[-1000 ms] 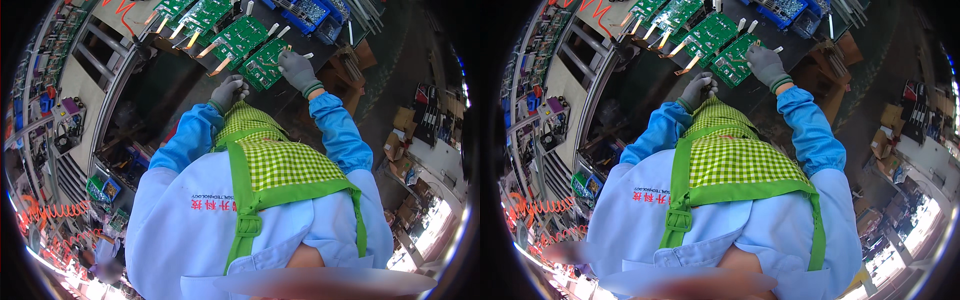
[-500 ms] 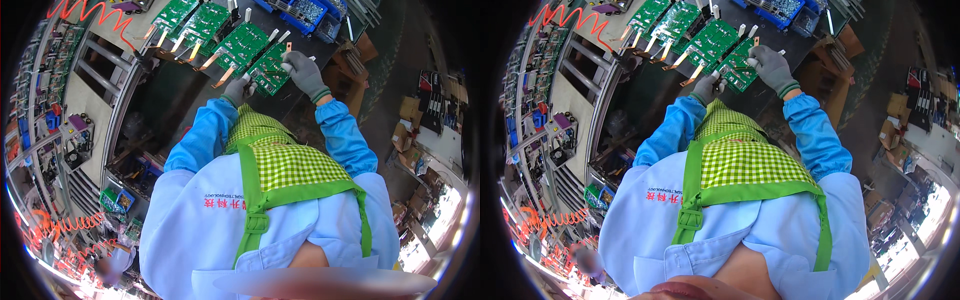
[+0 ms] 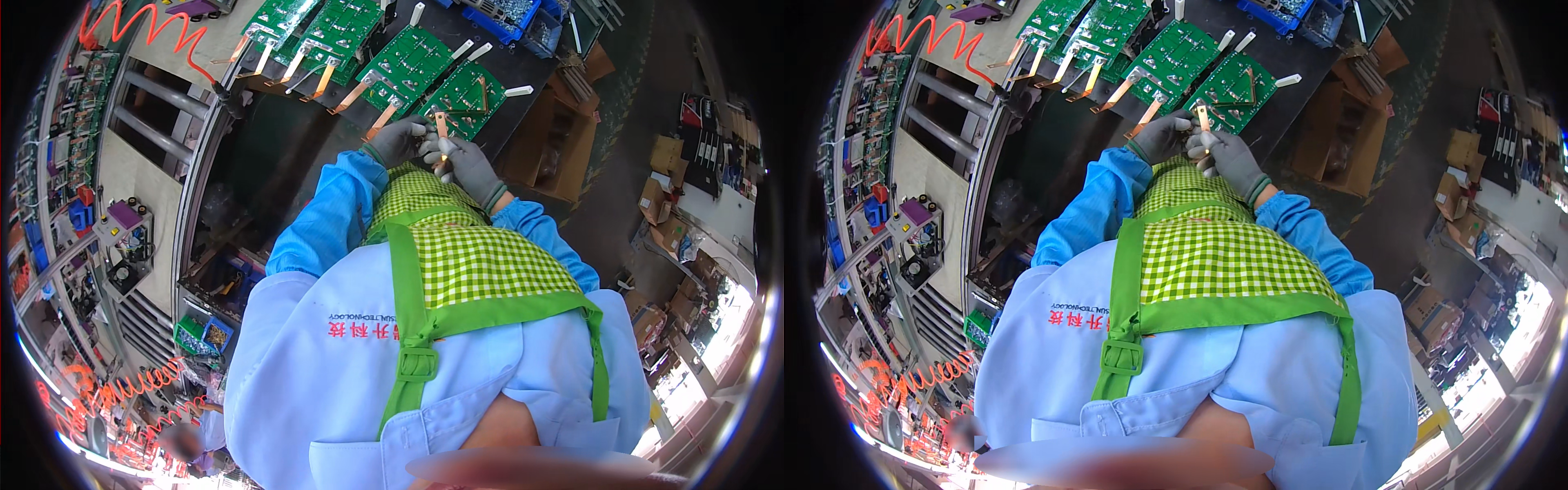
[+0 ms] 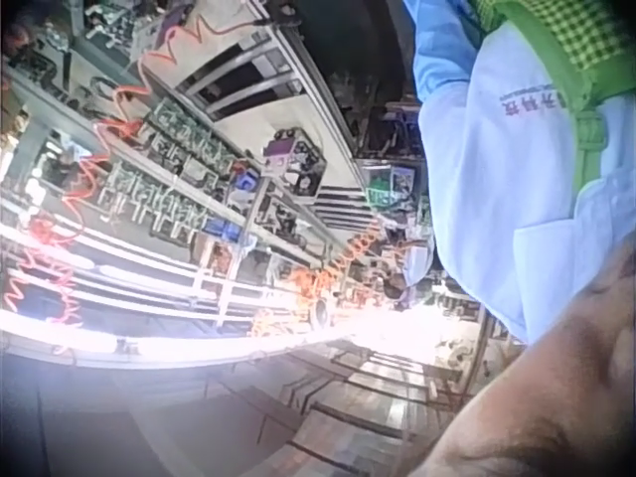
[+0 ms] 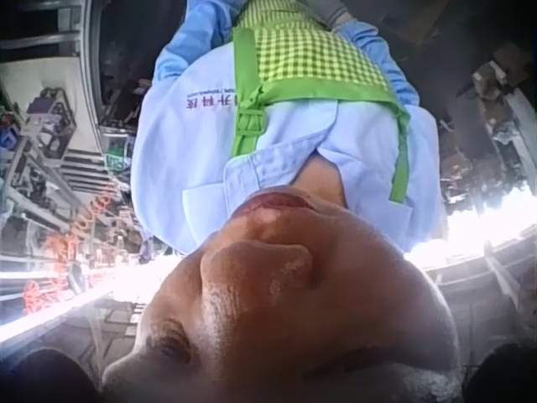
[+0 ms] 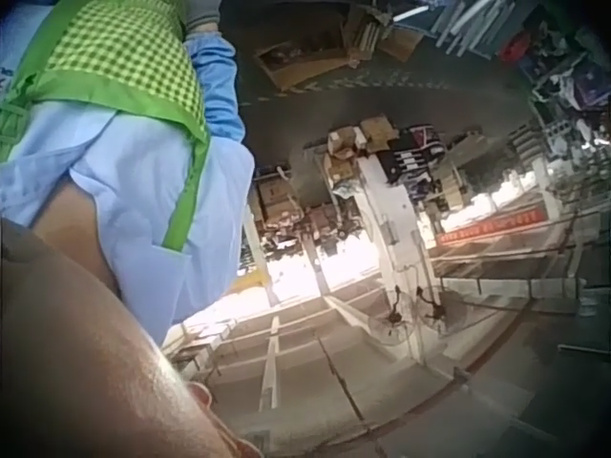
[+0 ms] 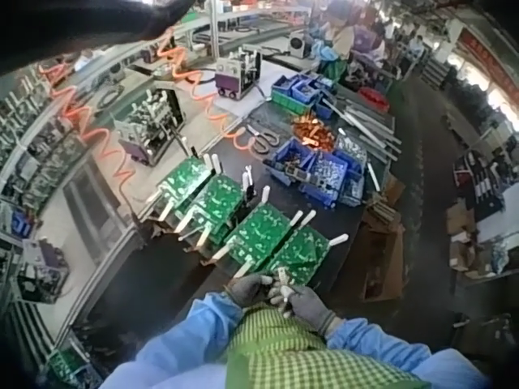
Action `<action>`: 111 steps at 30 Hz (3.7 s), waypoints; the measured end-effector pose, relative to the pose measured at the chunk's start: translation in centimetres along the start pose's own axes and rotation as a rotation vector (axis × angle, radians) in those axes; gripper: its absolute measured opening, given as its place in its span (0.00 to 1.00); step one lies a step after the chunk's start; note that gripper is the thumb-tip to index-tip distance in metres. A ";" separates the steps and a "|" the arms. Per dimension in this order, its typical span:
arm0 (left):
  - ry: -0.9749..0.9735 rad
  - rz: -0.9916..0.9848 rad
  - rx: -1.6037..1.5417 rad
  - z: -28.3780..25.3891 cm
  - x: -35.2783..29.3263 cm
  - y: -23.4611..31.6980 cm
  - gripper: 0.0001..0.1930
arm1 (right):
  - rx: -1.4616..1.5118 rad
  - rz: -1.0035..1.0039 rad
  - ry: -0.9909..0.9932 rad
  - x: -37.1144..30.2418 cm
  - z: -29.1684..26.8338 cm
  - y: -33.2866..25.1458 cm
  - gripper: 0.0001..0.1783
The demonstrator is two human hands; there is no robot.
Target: Assembling components onto printed circuit boards and securing them using an electric screwdriver.
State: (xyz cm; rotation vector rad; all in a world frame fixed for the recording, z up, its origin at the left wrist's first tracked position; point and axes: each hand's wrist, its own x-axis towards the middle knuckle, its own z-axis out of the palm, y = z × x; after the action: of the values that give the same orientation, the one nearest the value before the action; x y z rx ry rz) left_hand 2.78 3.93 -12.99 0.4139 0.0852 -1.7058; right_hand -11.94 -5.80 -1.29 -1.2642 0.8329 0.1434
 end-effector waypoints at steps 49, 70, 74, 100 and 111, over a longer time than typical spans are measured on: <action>0.544 -0.062 0.276 6.4 -0.1 1.9 0.09 | -1.257 -0.793 -0.030 5.1 -9.1 -5.3 0.04; 0.537 -0.097 0.294 5.3 -0.3 1.7 0.13 | -1.451 -0.816 0.546 29.8 -28.0 -22.9 0.16; 0.535 -0.107 0.244 5.7 -0.4 2.4 0.15 | -1.290 -1.037 0.754 31.2 -29.1 -20.4 0.17; 0.511 -0.130 0.213 5.4 -0.5 2.3 0.16 | -0.454 -0.226 0.267 25.8 -38.4 -14.4 0.15; 0.564 -0.087 0.220 5.6 -0.4 1.4 0.16 | -1.370 0.008 0.420 26.7 -35.4 -8.9 0.19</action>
State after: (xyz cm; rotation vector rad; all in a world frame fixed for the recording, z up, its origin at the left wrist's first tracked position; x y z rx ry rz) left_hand 2.96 2.44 -7.46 1.0620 0.3312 -1.6444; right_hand -5.13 -48.99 -13.02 -2.6332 1.1304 0.5235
